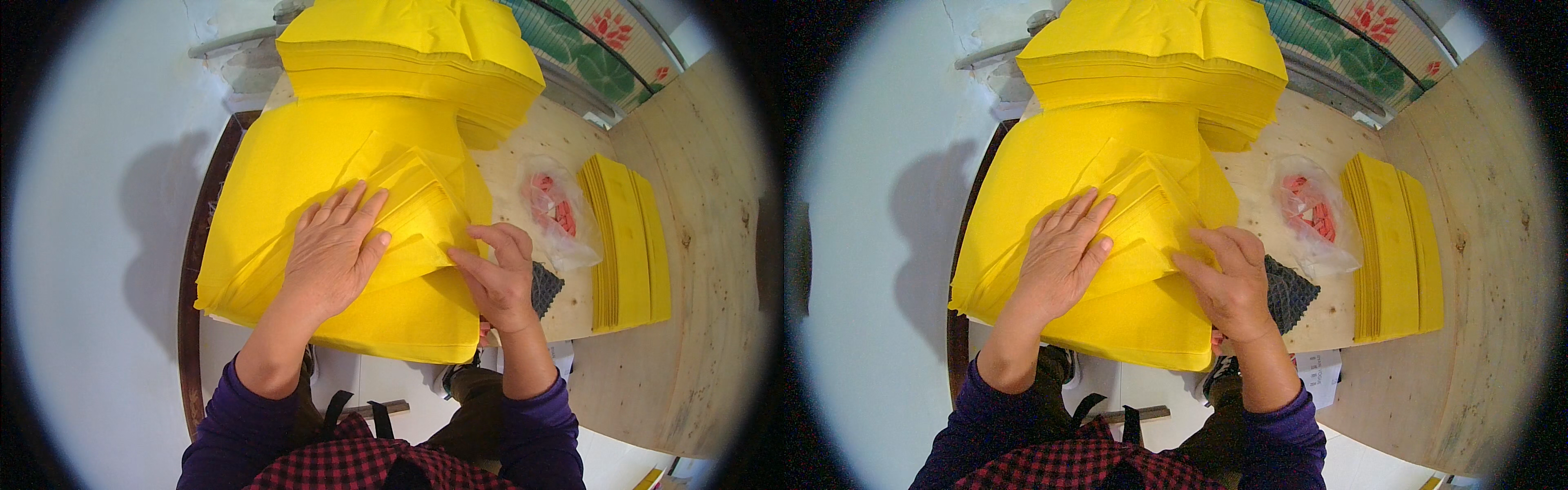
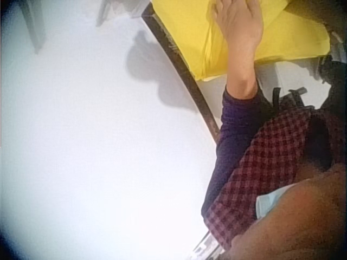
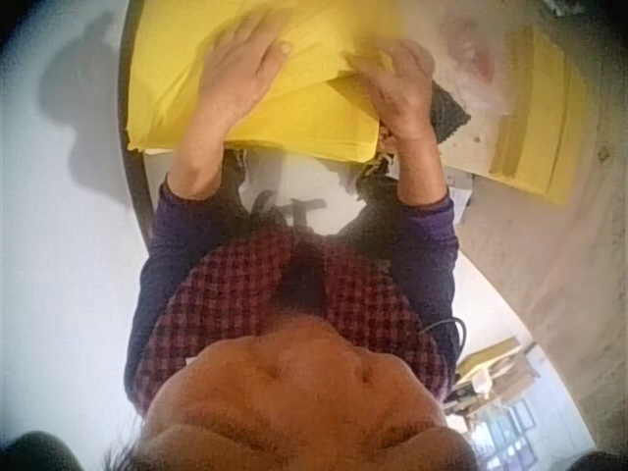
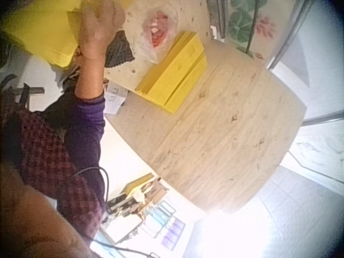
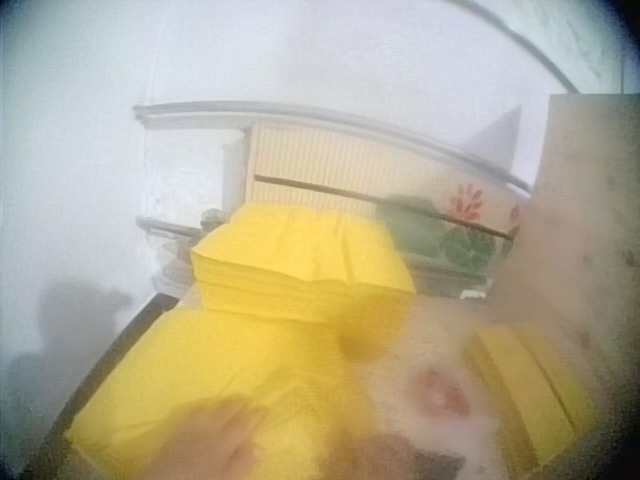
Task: The person repeatedly folds a stack of yellow paper sheets on a wooden table. They use both hands to crease the edges and smooth the folds. The person occasionally picks up small red clips from a plastic bag and places them on the table.
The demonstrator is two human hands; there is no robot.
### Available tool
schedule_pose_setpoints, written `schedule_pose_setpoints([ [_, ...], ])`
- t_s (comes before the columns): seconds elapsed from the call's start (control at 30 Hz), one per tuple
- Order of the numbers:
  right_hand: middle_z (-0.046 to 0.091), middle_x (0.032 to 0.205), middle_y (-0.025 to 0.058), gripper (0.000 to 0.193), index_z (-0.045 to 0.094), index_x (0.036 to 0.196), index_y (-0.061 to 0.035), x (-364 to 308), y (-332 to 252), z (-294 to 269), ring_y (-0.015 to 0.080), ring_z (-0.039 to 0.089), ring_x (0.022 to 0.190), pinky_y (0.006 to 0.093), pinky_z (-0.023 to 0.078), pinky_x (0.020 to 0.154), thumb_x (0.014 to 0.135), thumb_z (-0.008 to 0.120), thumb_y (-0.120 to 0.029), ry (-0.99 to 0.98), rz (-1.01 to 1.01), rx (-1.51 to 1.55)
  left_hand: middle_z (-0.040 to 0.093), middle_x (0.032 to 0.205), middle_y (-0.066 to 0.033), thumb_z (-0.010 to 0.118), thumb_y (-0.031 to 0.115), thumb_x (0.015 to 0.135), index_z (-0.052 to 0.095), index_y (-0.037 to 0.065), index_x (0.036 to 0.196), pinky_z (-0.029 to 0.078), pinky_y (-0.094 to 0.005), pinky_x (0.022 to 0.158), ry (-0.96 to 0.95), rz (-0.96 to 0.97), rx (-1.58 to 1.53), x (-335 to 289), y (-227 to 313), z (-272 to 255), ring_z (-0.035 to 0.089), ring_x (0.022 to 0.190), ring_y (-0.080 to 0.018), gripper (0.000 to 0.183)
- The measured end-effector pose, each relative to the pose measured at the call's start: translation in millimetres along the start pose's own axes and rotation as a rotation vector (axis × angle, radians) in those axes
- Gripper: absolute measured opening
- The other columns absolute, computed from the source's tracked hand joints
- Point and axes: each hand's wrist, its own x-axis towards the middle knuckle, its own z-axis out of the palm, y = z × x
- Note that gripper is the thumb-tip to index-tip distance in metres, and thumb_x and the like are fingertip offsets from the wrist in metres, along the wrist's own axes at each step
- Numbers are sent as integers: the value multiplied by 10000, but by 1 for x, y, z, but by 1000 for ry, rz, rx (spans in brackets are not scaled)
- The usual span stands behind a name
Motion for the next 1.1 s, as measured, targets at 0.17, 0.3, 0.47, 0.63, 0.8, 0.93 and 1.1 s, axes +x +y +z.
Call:
schedule_pose_setpoints([
  [0.17, 684, 971, 46, 278, 732, 906, -129, 3, 2, -10, 268, 625, 878, 389, 492, 765, 639, 804, -96, -77, -50, 136, 409, 1520, -188, 409, 402, 1022, 425, 107, 1482, 239, -493, 1169, -1, 0, 1, 0, 0, -1, 373, 1405, -351, 547],
  [0.3, 681, 845, 50, 232, 714, 879, -98, 4, 3, -10, 256, 635, 766, 378, 484, 674, 682, 835, -122, -111, -55, 266, 409, 1520, -190, 414, 400, 1020, 423, 102, 1482, 240, -493, 1168, -2, 4, 4, 0, 0, -1, 373, 1405, -352, 550],
  [0.47, 681, 813, 67, 221, 713, 890, -84, 3, 2, -9, 269, 645, 747, 372, 486, 666, 700, 823, -112, -126, -17, 338, 419, 1511, -192, 428, 393, 1016, 433, 97, 1473, 246, -496, 1163, 7, 11, 0, 0, -1, -1, 381, 1396, -359, 544],
  [0.63, 690, 821, 72, 217, 718, 917, -76, 0, 6, -20, 273, 656, 753, 368, 493, 688, 724, 809, -115, -238, 49, 505, 427, 1503, -193, 432, 393, 1015, 436, 96, 1469, 250, -498, 1160, 23, 25, -6, 0, -1, -1, 390, 1384, -365, 543],
  [0.8, 707, 879, 81, 212, 716, 941, -60, -3, 4, -24, 274, 669, 796, 367, 504, 728, 750, 794, -109, -150, 214, 695, 425, 1506, -191, 434, 393, 1013, 439, 97, 1469, 250, -500, 1159, 21, 17, 2, 0, -1, 1, 385, 1389, -365, 543],
  [0.93, 661, 1155, 135, 301, 715, 1036, -74, 4, 2, -12, 333, 626, 1028, 409, 487, 864, 745, 787, -101, -39, 188, 315, 421, 1510, -191, 435, 394, 1013, 437, 102, 1472, 250, -502, 1161, 14, 15, 0, 0, -1, 0, 380, 1397, -361, 544],
  [1.1, 541, 1383, 157, 453, 706, 1162, -176, 9, -4, 5, 384, 525, 1212, 457, 423, 1022, 723, 780, -93, -85, 172, 40, 414, 1516, -192, 429, 414, 1010, 434, 109, 1477, 243, -499, 1167, 5, 4, -3, 0, -1, -1, 378, 1401, -359, 557],
])
